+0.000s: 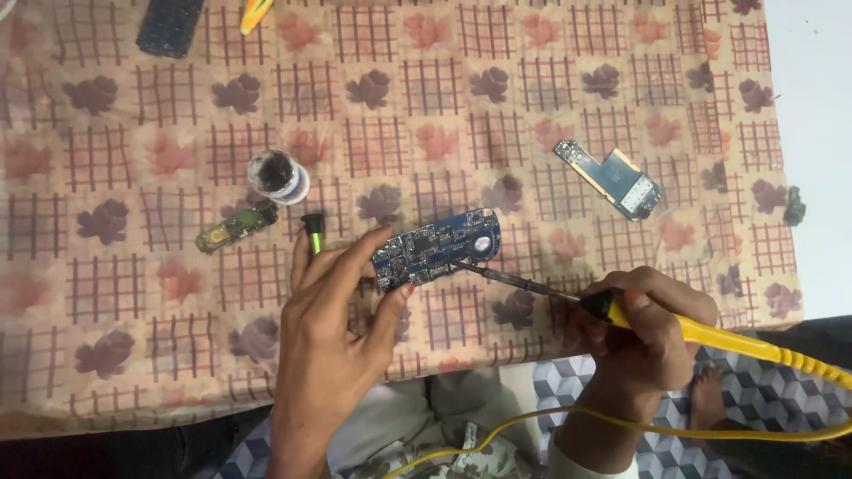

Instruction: The person uses a soldering iron to apply heat to a small circuit board held in the left hand. The person repeatedly touches the iron to specific points on the board while a smartphone plays a video nearby.

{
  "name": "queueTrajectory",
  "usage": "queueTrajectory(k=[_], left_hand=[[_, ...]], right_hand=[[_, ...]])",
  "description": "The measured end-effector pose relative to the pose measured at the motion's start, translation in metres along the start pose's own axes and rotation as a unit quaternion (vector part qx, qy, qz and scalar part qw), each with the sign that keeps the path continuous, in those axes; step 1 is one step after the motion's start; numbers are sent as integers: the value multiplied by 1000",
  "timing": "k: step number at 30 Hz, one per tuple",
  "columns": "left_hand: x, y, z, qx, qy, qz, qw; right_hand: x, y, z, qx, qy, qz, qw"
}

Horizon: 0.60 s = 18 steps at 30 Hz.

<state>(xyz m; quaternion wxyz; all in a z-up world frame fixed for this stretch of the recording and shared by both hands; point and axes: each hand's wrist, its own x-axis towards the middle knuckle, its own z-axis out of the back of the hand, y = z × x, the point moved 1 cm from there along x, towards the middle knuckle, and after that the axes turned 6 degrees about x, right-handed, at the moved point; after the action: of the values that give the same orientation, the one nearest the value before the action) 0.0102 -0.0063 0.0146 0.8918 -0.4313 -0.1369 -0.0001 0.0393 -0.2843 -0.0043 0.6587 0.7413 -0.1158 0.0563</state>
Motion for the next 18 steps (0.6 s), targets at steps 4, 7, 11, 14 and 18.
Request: queueTrajectory(k=[4, 7, 11, 14, 18], left_hand=[[1, -1, 2, 1, 1, -3, 1000], [1, 0, 1, 7, 8, 2, 1000], [0, 4, -1, 11, 17, 12, 1000], [0, 6, 0, 15, 16, -7, 1000], [0, 5, 0, 10, 7, -19, 1000]], right_hand=[[-5, -10, 7, 7, -18, -2, 1000], [-8, -16, 8, 13, -28, 21, 999], [-7, -13, 7, -70, 18, 45, 996], [-8, -8, 4, -39, 16, 1, 999], [-7, -6, 1, -70, 30, -2, 997]])
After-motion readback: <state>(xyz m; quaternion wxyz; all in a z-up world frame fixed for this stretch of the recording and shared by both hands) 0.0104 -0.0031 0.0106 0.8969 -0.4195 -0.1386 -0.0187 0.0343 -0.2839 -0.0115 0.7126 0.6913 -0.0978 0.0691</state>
